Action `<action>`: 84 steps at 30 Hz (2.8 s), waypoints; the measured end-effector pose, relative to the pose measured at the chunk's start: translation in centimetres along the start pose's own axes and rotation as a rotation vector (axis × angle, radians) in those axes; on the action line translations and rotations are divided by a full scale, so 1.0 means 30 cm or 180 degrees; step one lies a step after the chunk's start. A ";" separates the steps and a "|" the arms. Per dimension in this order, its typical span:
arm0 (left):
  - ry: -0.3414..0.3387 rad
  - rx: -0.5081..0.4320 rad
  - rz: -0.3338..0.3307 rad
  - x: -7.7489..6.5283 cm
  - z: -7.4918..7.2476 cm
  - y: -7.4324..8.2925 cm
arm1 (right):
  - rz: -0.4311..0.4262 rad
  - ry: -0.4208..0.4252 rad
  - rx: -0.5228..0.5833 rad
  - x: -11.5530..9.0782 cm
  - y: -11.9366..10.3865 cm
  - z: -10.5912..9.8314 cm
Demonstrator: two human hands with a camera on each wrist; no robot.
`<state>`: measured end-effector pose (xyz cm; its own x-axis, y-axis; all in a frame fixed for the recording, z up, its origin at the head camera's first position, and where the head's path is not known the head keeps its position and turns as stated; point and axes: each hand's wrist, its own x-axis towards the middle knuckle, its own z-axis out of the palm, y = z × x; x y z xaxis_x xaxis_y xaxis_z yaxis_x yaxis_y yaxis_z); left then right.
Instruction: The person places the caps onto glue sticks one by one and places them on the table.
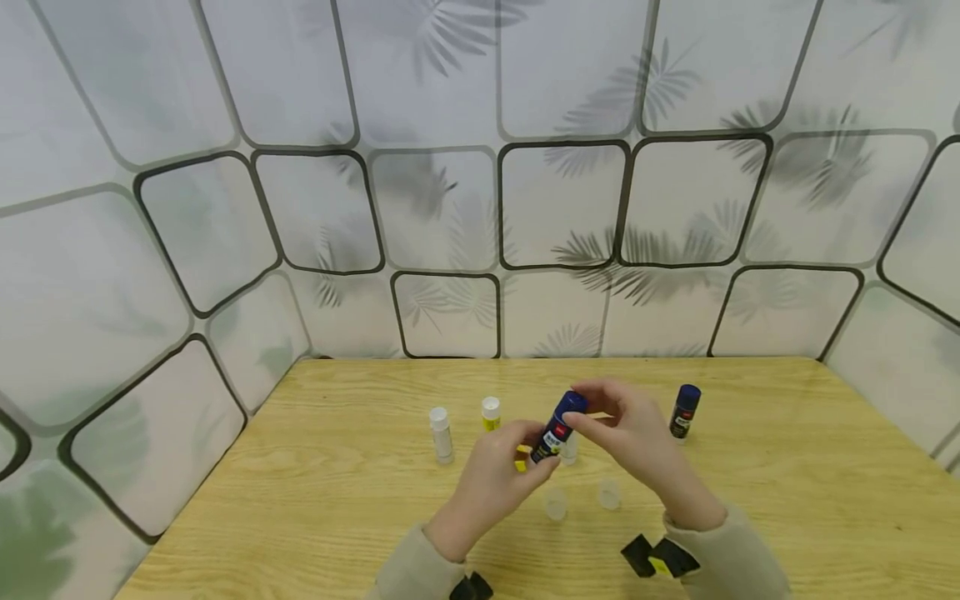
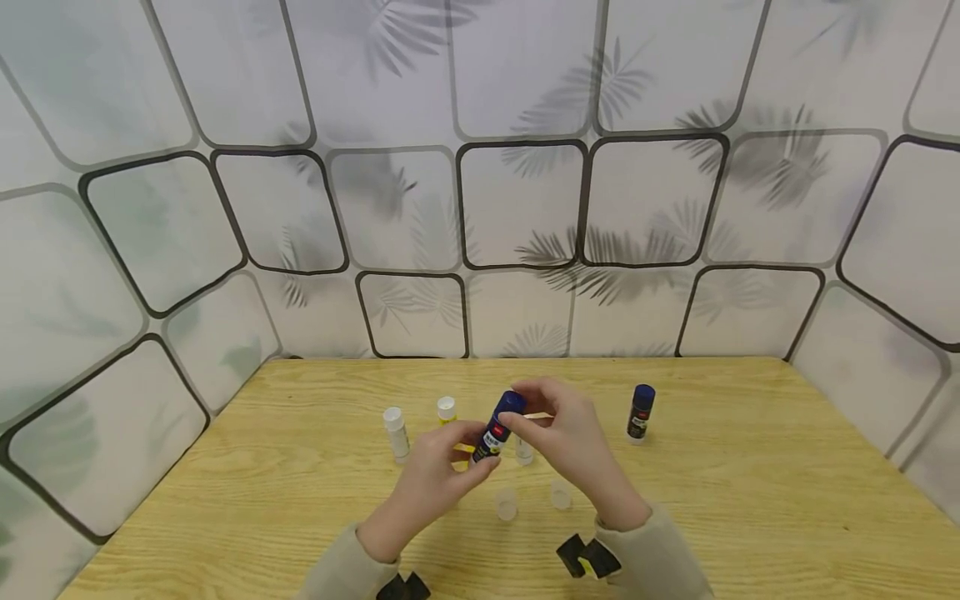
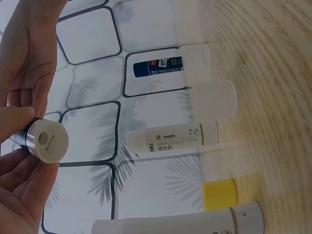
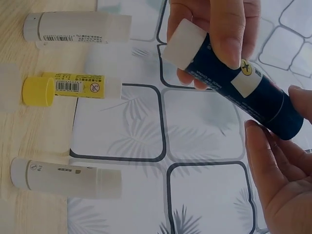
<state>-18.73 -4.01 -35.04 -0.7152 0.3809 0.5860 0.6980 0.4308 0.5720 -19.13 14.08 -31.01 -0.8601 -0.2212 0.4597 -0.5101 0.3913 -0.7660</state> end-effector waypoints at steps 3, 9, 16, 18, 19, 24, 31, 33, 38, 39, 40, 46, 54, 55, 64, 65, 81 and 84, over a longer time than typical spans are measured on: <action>0.0082 0.0027 0.0044 -0.002 0.002 -0.001 | 0.0017 -0.0067 -0.0008 -0.001 -0.001 0.006; 0.0132 0.0056 0.0076 -0.002 0.002 -0.001 | 0.0003 -0.0022 -0.0119 -0.004 -0.003 0.009; 0.0135 0.0195 0.0092 -0.001 -0.002 0.000 | -0.0004 0.0101 -0.0258 0.000 0.010 -0.012; 0.0116 0.0222 0.0069 -0.001 -0.003 0.001 | 0.0009 0.0164 -0.0329 0.003 0.017 -0.024; 0.0107 0.0238 0.0059 -0.001 -0.004 0.001 | 0.0019 0.0200 -0.0367 0.004 0.021 -0.031; 0.0063 0.0301 0.0075 -0.001 -0.004 0.001 | 0.0038 0.0386 -0.0547 0.012 0.041 -0.068; 0.0053 0.0347 0.0116 -0.002 -0.005 0.005 | 0.0277 0.0536 -0.0763 0.022 0.075 -0.130; 0.0035 0.0351 0.0121 -0.003 -0.004 0.004 | 0.0404 0.0529 -0.0777 0.021 0.084 -0.148; -0.0003 0.0351 0.0132 -0.004 -0.003 0.002 | 0.0550 0.0518 -0.0766 0.021 0.108 -0.177; -0.0008 0.0354 0.0134 -0.005 -0.003 0.001 | 0.0549 0.0523 -0.0768 0.022 0.114 -0.179; -0.0015 0.0350 0.0137 -0.005 -0.002 0.000 | 0.0551 0.0529 -0.0782 0.023 0.119 -0.181; -0.0019 0.0427 0.0192 -0.004 0.000 0.000 | 0.0530 0.0578 -0.0908 0.028 0.163 -0.181; -0.0022 0.0671 0.0278 -0.002 0.001 -0.005 | 0.0710 0.0468 -0.1017 0.033 0.245 -0.175; -0.0022 0.0695 0.0285 -0.002 0.001 -0.005 | 0.0749 0.0445 -0.1031 0.033 0.254 -0.174; -0.0020 0.0837 0.0352 -0.004 0.001 -0.007 | 0.0934 0.0287 -0.1160 0.033 0.304 -0.159; -0.0025 0.0848 0.0356 -0.004 0.001 -0.006 | 0.0936 0.0281 -0.1163 0.033 0.307 -0.157; -0.0063 0.0877 0.0391 -0.004 -0.001 -0.006 | 0.0985 0.0194 -0.1182 0.037 0.348 -0.152; -0.0051 0.0882 0.0405 -0.003 -0.001 -0.007 | 0.0990 0.0183 -0.1202 0.037 0.351 -0.151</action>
<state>-18.81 -4.16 -35.19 -0.6245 0.4580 0.6326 0.7477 0.5846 0.3149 -25.40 22.01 -36.53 -0.9636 0.0032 0.2673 -0.1805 0.7299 -0.6593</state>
